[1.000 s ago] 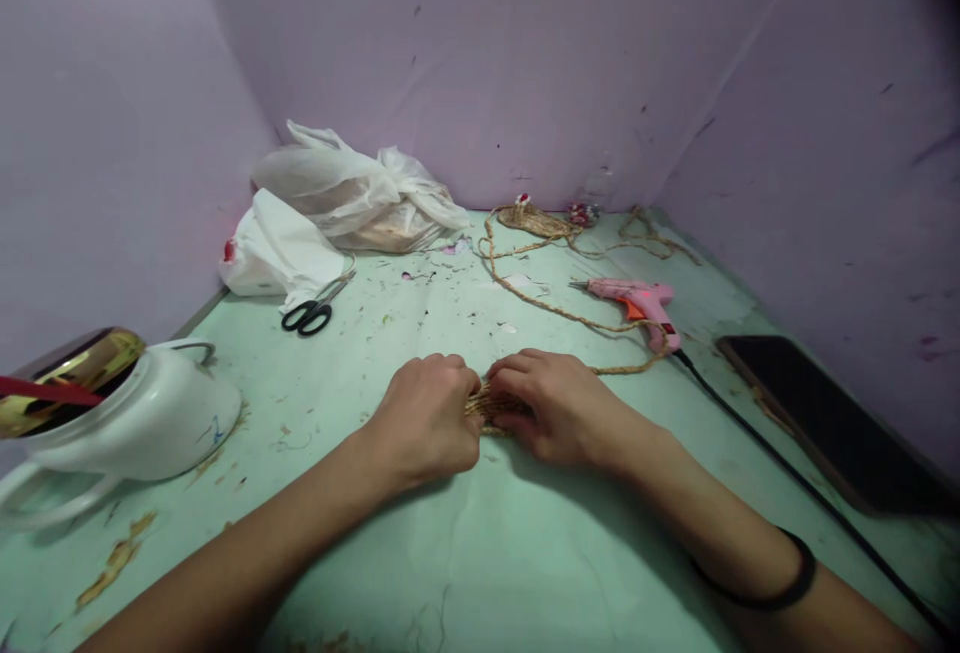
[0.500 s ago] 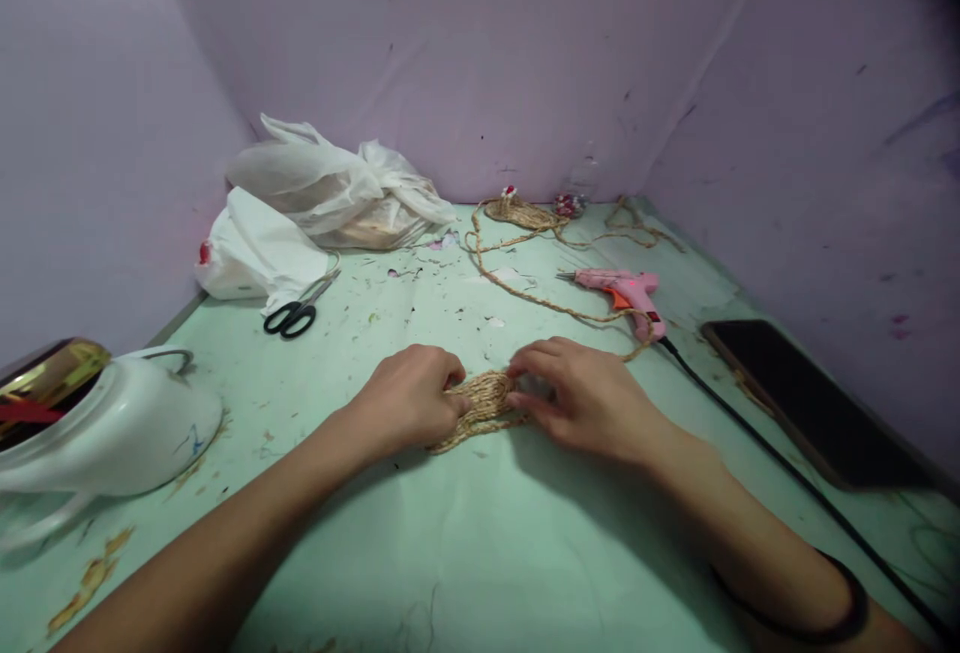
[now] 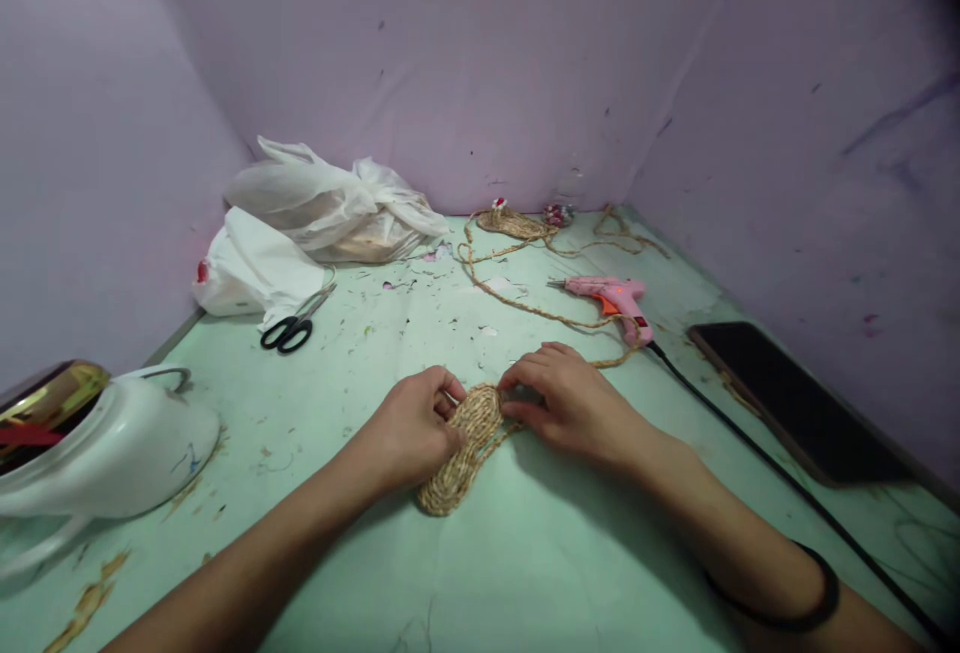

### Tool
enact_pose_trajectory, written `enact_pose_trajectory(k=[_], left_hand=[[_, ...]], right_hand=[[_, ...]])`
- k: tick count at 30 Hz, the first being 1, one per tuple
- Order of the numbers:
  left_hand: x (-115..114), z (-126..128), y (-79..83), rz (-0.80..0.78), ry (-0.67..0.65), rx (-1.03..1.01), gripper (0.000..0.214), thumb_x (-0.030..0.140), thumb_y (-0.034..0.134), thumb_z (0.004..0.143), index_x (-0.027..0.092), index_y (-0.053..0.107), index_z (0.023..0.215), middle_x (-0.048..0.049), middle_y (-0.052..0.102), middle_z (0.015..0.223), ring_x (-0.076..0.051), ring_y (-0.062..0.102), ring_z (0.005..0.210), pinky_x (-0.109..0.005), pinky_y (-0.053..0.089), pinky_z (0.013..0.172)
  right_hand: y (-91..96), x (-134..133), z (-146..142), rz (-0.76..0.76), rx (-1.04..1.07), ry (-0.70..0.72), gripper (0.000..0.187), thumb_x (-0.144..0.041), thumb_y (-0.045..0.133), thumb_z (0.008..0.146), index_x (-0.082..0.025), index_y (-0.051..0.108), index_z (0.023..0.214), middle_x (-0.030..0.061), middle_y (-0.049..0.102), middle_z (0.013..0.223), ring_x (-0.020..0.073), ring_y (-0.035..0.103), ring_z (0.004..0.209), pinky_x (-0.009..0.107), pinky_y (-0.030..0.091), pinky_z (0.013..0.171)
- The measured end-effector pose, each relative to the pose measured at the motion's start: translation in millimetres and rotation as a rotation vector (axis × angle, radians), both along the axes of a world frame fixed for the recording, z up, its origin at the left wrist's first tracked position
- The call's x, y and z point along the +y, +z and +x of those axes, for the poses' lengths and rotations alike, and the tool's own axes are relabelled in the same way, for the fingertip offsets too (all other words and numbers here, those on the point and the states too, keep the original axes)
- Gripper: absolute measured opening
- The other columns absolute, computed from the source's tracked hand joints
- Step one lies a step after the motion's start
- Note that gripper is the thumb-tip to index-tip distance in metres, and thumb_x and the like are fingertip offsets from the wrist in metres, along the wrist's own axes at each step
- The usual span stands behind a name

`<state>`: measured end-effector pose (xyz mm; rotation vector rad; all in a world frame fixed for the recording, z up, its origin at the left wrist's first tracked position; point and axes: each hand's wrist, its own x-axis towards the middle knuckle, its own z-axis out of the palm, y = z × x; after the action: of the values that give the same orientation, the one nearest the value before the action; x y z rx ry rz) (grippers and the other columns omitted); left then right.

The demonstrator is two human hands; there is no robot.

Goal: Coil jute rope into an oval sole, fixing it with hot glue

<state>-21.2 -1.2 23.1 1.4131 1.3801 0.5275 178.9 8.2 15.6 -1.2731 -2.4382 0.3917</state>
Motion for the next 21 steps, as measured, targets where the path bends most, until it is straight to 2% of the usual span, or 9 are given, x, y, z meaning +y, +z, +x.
enact_pose_trajectory(k=[2,3,5,7,8,11,14,18,21], left_hand=[[0.6,1.2,-0.5,-0.054,0.112,-0.127,0.032,0.007,0.061,0.050,0.018,0.053,0.080,0.0046,0.053,0.057,-0.011,0.047,0.050,-0.022,0.033,0.047],[2.1,1.2,0.1,-0.075,0.173,-0.198,0.036,0.008,0.062,0.049,0.017,0.054,0.083,0.0049,0.054,0.057,-0.010,0.047,0.049,-0.022,0.033,0.046],[7.0,-0.5,1.4,-0.096,0.296,-0.366,0.043,0.010,0.067,0.047,0.015,0.057,0.089,0.0043,0.057,0.059,-0.011,0.050,0.050,-0.022,0.036,0.047],[12.8,-3.6,0.8,-0.096,0.389,-0.538,0.048,0.013,0.072,0.044,0.013,0.060,0.090,0.0016,0.061,0.065,-0.013,0.056,0.057,-0.023,0.043,0.053],[15.4,-5.1,-0.6,-0.085,0.409,-0.608,0.048,0.014,0.074,0.043,0.011,0.062,0.089,-0.0010,0.064,0.070,-0.014,0.059,0.063,-0.024,0.046,0.058],[19.5,-7.8,-7.0,0.008,0.463,-0.702,0.041,0.020,0.079,0.045,0.010,0.065,0.082,-0.0016,0.066,0.071,-0.013,0.058,0.063,-0.024,0.046,0.059],[18.4,-8.0,-11.5,0.153,0.506,-0.727,0.036,0.020,0.080,0.048,0.012,0.068,0.080,-0.0005,0.069,0.073,-0.012,0.057,0.064,-0.023,0.046,0.060],[16.6,-8.2,-11.3,0.303,0.523,-0.749,0.032,0.017,0.079,0.051,0.015,0.071,0.082,-0.0004,0.071,0.079,-0.013,0.060,0.074,-0.022,0.047,0.069],[17.2,-8.9,-9.6,0.289,0.517,-0.774,0.032,0.018,0.081,0.050,0.014,0.071,0.080,-0.0012,0.071,0.078,-0.013,0.060,0.072,-0.024,0.048,0.067]], right_hand=[[4.7,4.7,14.3,0.092,0.112,-0.115,0.011,-0.025,0.063,0.079,-0.020,0.068,0.088,0.0061,0.072,0.087,0.0232,0.063,0.084,0.039,0.044,0.081],[7.9,8.0,24.6,0.155,0.162,-0.249,0.015,-0.029,0.060,0.080,-0.020,0.068,0.091,0.0074,0.071,0.093,0.0246,0.063,0.089,0.038,0.045,0.080],[14.8,15.6,49.3,0.232,0.174,-0.648,0.029,-0.037,0.054,0.084,-0.019,0.066,0.103,0.0106,0.069,0.104,0.0278,0.062,0.098,0.038,0.044,0.078],[20.2,22.9,73.7,0.062,0.035,-1.011,0.044,-0.048,0.048,0.085,-0.017,0.062,0.113,0.0144,0.068,0.107,0.0311,0.062,0.096,0.038,0.044,0.071],[21.5,26.0,83.8,-0.002,-0.005,-1.086,0.048,-0.051,0.047,0.084,-0.014,0.064,0.111,0.0171,0.068,0.103,0.0337,0.063,0.093,0.038,0.042,0.067],[18.4,33.4,100.3,-0.155,-0.054,-1.102,0.050,-0.059,0.047,0.081,-0.016,0.071,0.088,0.0164,0.070,0.086,0.0337,0.064,0.085,0.034,0.039,0.059],[9.7,38.7,101.5,-0.232,-0.023,-1.068,0.042,-0.060,0.058,0.072,-0.019,0.070,0.070,0.0120,0.068,0.071,0.0303,0.064,0.075,0.031,0.035,0.054],[0.3,44.4,102.3,-0.340,0.124,-1.051,0.025,-0.043,0.068,0.064,-0.020,0.064,0.055,0.0065,0.059,0.053,0.0251,0.059,0.060,0.029,0.031,0.048],[-4.4,48.9,104.5,-0.435,0.346,-1.024,0.023,-0.030,0.065,0.064,-0.020,0.054,0.046,0.0008,0.047,0.040,0.0173,0.048,0.042,0.027,0.030,0.041]])
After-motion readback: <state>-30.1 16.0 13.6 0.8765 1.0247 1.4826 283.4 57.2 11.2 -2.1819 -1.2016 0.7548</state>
